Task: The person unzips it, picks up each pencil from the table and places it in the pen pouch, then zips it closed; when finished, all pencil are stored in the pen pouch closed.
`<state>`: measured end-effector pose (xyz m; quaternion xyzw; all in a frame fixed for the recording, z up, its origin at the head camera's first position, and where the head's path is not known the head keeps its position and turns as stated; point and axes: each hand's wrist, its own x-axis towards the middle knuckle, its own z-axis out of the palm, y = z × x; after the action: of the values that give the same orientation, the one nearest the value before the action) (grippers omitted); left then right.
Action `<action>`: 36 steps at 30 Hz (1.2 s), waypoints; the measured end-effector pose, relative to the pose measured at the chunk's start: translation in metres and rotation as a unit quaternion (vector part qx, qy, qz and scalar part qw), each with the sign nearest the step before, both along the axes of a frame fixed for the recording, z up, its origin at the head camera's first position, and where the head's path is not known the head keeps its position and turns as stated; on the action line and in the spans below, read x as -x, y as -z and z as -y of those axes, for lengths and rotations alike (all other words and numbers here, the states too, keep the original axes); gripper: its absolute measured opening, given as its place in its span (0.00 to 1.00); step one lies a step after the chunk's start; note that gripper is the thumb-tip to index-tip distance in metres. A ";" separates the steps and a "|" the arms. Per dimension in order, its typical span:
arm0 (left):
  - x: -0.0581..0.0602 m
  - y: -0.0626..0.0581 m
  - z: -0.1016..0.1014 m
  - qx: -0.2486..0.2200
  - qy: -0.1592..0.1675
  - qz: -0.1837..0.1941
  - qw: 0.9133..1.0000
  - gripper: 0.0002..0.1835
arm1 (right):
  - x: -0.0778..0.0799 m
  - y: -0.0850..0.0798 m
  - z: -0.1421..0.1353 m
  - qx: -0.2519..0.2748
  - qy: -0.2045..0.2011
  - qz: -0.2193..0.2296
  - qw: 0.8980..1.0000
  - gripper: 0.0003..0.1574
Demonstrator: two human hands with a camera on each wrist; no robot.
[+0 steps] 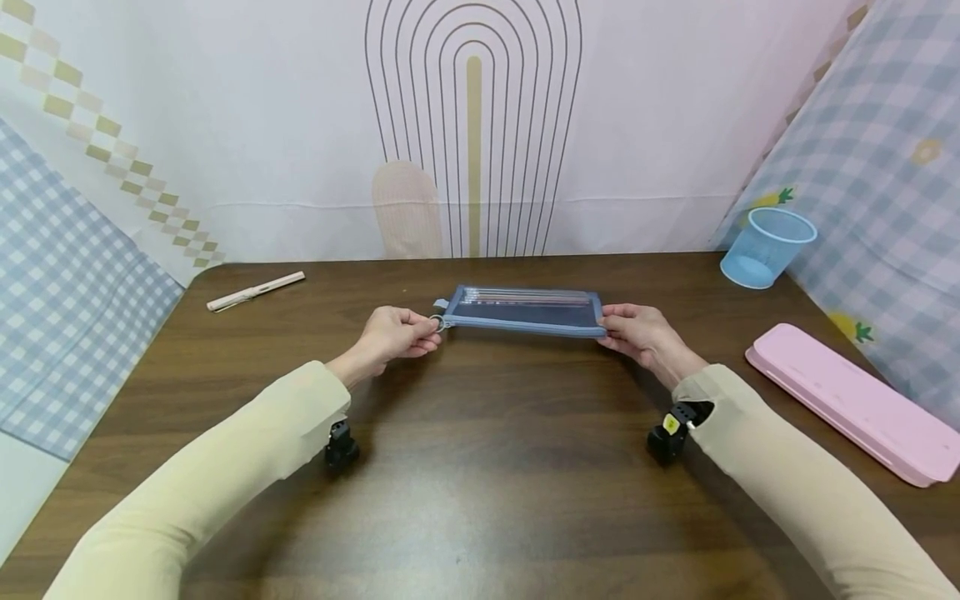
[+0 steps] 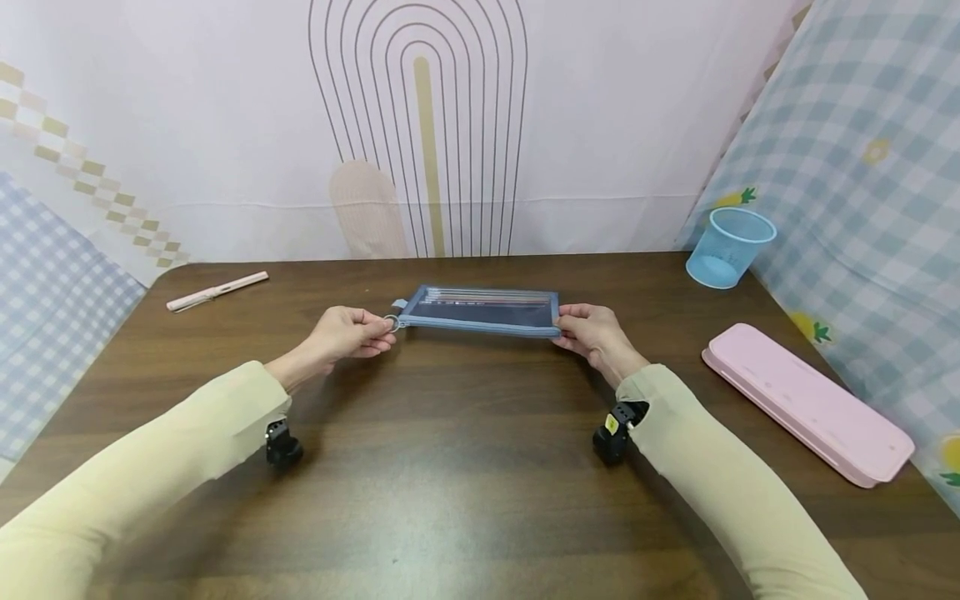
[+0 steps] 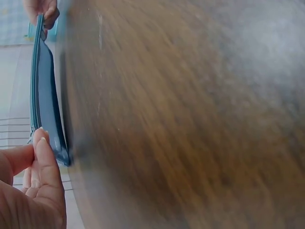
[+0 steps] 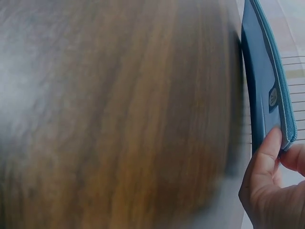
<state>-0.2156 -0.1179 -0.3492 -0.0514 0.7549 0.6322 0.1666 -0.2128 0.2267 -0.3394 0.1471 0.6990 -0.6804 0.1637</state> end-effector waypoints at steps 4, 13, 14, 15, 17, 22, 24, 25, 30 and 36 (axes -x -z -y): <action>-0.001 0.001 0.001 0.007 0.004 0.007 1.000 0.15 | 0.000 -0.001 0.000 -0.010 -0.002 0.002 1.000 0.22; -0.003 0.002 0.003 0.047 0.065 0.027 0.996 0.14 | -0.002 0.001 -0.004 -0.019 -0.004 0.005 1.000 0.24; -0.002 0.002 0.004 0.052 0.077 0.031 0.995 0.14 | -0.002 0.002 -0.004 -0.022 -0.005 0.003 1.000 0.24; -0.002 0.002 0.005 0.058 0.090 0.032 0.994 0.14 | -0.002 0.002 -0.004 -0.025 -0.006 0.001 1.000 0.24; 0.000 0.001 0.006 0.078 0.102 0.016 0.992 0.15 | -0.002 0.002 -0.005 -0.030 -0.008 -0.007 0.999 0.25; 0.008 -0.004 0.003 0.119 0.055 -0.078 0.988 0.13 | -0.003 0.004 -0.006 -0.035 -0.010 -0.024 0.999 0.24; 0.013 -0.004 0.000 0.139 0.040 -0.112 0.983 0.13 | -0.004 0.005 -0.006 -0.035 -0.009 -0.029 0.999 0.23; 0.015 -0.004 -0.002 0.152 0.039 -0.121 0.980 0.14 | -0.004 0.006 -0.006 -0.035 -0.008 -0.033 0.999 0.22; 0.026 -0.004 -0.011 0.199 0.063 -0.118 0.971 0.21 | -0.004 0.008 -0.002 -0.038 -0.011 -0.054 0.998 0.21; 0.034 -0.005 -0.017 0.185 0.068 -0.050 0.979 0.23 | -0.003 0.006 0.004 -0.060 -0.011 -0.060 0.996 0.22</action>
<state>-0.2494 -0.1014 -0.3442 0.0017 0.8677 0.4711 0.1585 -0.2094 0.2230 -0.3458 0.1081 0.7483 -0.6435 0.1196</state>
